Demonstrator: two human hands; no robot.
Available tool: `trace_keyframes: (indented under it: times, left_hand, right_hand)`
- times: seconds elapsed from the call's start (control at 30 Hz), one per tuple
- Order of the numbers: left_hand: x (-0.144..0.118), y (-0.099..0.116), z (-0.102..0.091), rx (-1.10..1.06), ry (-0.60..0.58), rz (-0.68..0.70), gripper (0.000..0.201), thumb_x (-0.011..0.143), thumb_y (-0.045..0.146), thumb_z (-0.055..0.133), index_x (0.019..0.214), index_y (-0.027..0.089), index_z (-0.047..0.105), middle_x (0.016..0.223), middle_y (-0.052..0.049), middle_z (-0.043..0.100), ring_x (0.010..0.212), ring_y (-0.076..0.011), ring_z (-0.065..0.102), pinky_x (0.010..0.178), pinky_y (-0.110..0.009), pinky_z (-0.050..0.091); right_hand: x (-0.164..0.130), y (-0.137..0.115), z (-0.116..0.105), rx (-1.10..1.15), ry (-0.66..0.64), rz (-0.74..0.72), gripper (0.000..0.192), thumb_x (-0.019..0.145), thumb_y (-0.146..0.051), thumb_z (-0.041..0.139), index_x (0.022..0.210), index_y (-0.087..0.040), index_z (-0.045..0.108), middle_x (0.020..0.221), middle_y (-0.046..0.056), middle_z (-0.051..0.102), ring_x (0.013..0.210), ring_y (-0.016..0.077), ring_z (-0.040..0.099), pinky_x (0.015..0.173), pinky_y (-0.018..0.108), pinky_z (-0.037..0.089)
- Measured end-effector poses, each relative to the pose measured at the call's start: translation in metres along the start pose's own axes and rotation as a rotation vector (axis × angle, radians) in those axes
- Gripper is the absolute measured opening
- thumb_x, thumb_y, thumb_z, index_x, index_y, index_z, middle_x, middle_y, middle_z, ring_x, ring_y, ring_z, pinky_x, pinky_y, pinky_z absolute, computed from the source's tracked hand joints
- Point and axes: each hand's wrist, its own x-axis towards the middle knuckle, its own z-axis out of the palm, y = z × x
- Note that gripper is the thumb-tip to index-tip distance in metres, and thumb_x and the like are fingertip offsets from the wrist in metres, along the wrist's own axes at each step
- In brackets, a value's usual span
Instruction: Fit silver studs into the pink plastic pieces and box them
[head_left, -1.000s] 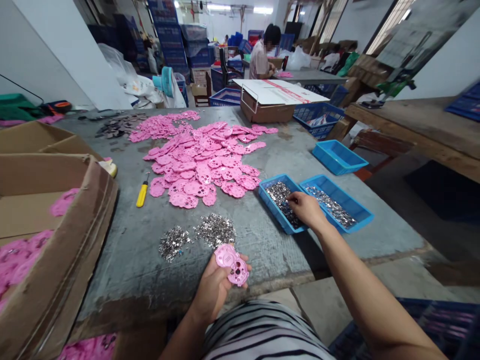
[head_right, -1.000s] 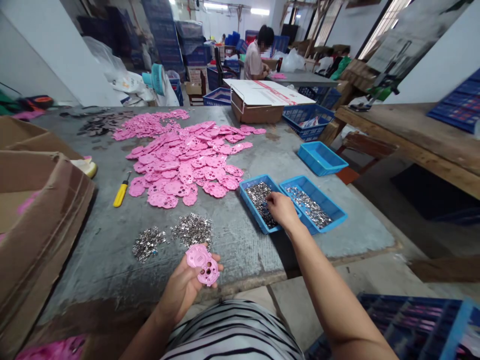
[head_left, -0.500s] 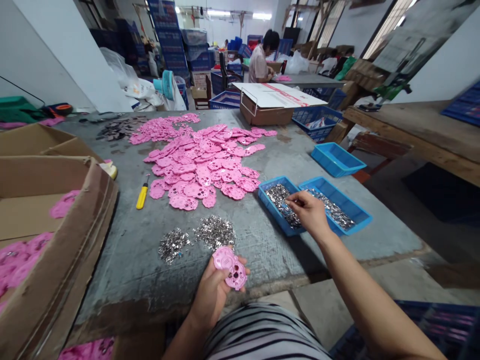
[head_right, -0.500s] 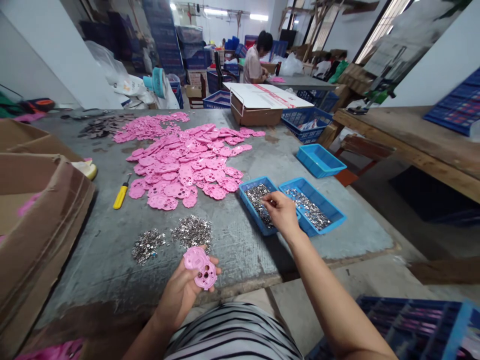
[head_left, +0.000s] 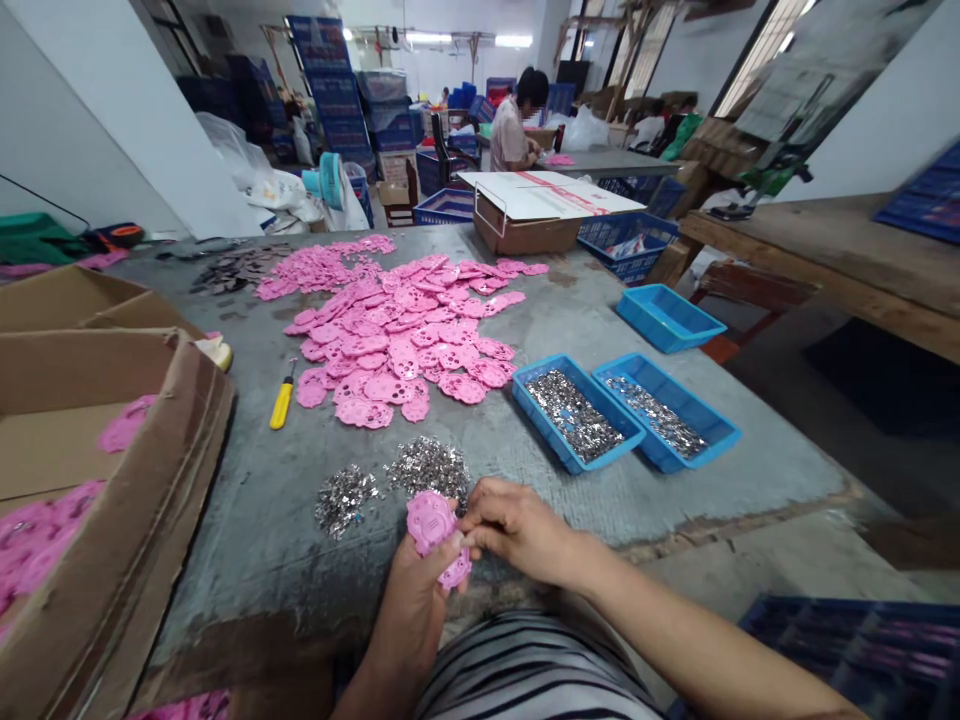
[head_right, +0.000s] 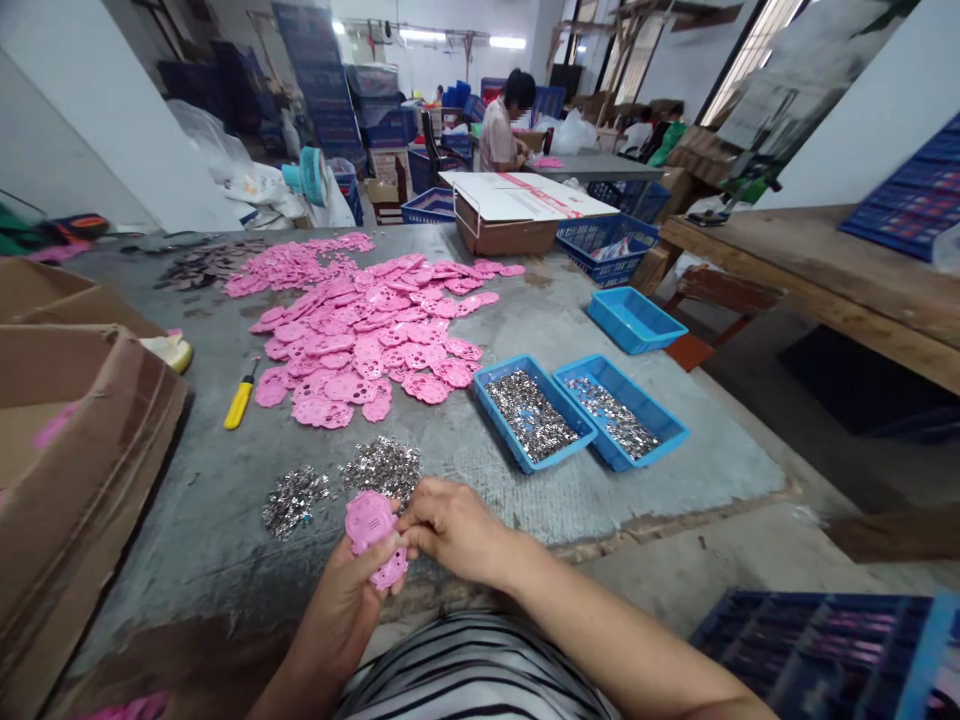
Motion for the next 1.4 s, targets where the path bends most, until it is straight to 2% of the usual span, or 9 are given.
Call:
trace_keyframes:
  times: [0.17, 0.37, 0.57, 0.73, 0.9, 1.03, 1.13, 1.27, 1.4]
  left_hand:
    - [0.002, -0.003, 0.001, 0.002, 0.008, 0.007, 0.067, 0.045, 0.026, 0.086, 0.104, 0.015, 0.056, 0.067, 0.003, 0.060, 0.055, -0.0109, 0.053, 0.042, -0.020, 0.036]
    - [0.001, -0.003, 0.003, 0.031, 0.068, 0.037, 0.056, 0.044, 0.022, 0.082, 0.094, 0.014, 0.059, 0.064, 0.003, 0.059, 0.052, -0.0095, 0.050, 0.042, -0.019, 0.035]
    - [0.007, -0.012, -0.006, 0.163, 0.153, 0.176, 0.044, 0.048, 0.019, 0.077, 0.089, 0.014, 0.062, 0.061, 0.003, 0.059, 0.051, -0.0091, 0.048, 0.043, -0.019, 0.034]
    - [0.014, -0.019, -0.012, 0.298, 0.166, 0.302, 0.039, 0.053, 0.021, 0.074, 0.090, 0.014, 0.063, 0.060, 0.004, 0.060, 0.045, -0.0072, 0.044, 0.044, -0.020, 0.033]
    - [0.017, -0.017, -0.011, 0.368, 0.240, 0.311, 0.026, 0.051, 0.022, 0.070, 0.076, 0.015, 0.064, 0.057, 0.004, 0.058, 0.046, -0.0079, 0.044, 0.045, -0.020, 0.034]
    - [0.012, -0.012, -0.005, 0.409, 0.265, 0.313, 0.025, 0.049, 0.020, 0.070, 0.072, 0.015, 0.062, 0.053, 0.006, 0.053, 0.047, -0.0081, 0.043, 0.043, -0.020, 0.032]
    - [0.010, -0.008, -0.003, 0.255, 0.177, 0.291, 0.035, 0.053, 0.019, 0.071, 0.087, 0.016, 0.061, 0.064, 0.003, 0.060, 0.052, -0.0101, 0.050, 0.045, -0.020, 0.036]
    - [0.007, -0.001, -0.001, -0.132, -0.044, 0.173, 0.040, 0.074, 0.032, 0.058, 0.110, 0.015, 0.056, 0.079, -0.006, 0.066, 0.071, -0.0193, 0.063, 0.054, -0.025, 0.047]
    - [0.006, 0.005, 0.002, -0.242, -0.011, 0.078, 0.030, 0.090, 0.027, 0.037, 0.109, 0.012, 0.055, 0.077, -0.008, 0.066, 0.074, -0.0208, 0.064, 0.058, -0.028, 0.051]
  right_hand:
    - [-0.004, -0.001, 0.000, -0.050, -0.035, 0.028, 0.010, 0.088, -0.021, 0.059, 0.091, -0.018, 0.069, 0.085, 0.005, 0.063, 0.077, 0.0133, 0.060, 0.071, 0.025, 0.050]
    - [-0.008, -0.009, 0.003, -0.067, -0.032, 0.047, 0.019, 0.089, -0.018, 0.054, 0.100, -0.019, 0.069, 0.090, 0.007, 0.063, 0.083, 0.0155, 0.060, 0.076, 0.027, 0.051]
    - [-0.005, -0.011, 0.014, 0.082, 0.078, 0.165, 0.012, 0.087, -0.016, 0.056, 0.086, -0.018, 0.068, 0.082, 0.005, 0.065, 0.080, 0.0145, 0.061, 0.072, 0.025, 0.049]
    - [0.000, -0.014, 0.013, -0.022, 0.062, 0.333, 0.013, 0.079, -0.008, 0.056, 0.074, -0.018, 0.060, 0.075, 0.002, 0.064, 0.075, 0.0149, 0.060, 0.070, 0.026, 0.044]
    - [0.000, -0.020, 0.010, -0.054, -0.013, 0.306, 0.014, 0.078, -0.007, 0.053, 0.074, -0.019, 0.059, 0.077, 0.002, 0.062, 0.074, 0.0143, 0.057, 0.069, 0.025, 0.042]
    - [-0.001, -0.018, 0.009, -0.004, 0.006, 0.282, 0.008, 0.082, -0.018, 0.055, 0.075, -0.019, 0.058, 0.077, 0.003, 0.060, 0.073, 0.0154, 0.055, 0.067, 0.027, 0.041]
    - [0.002, -0.009, 0.008, 0.151, 0.056, 0.288, 0.015, 0.085, -0.023, 0.055, 0.070, -0.020, 0.058, 0.076, 0.003, 0.060, 0.073, 0.0161, 0.056, 0.070, 0.030, 0.042]
    - [0.004, -0.002, 0.010, 0.359, 0.182, 0.312, 0.020, 0.081, -0.033, 0.065, 0.066, -0.020, 0.063, 0.090, 0.006, 0.062, 0.089, 0.0183, 0.058, 0.082, 0.034, 0.045]
    - [0.003, -0.007, 0.012, 0.309, 0.198, 0.263, 0.019, 0.081, -0.032, 0.066, 0.066, -0.020, 0.066, 0.094, 0.007, 0.062, 0.094, 0.0197, 0.058, 0.083, 0.035, 0.046]
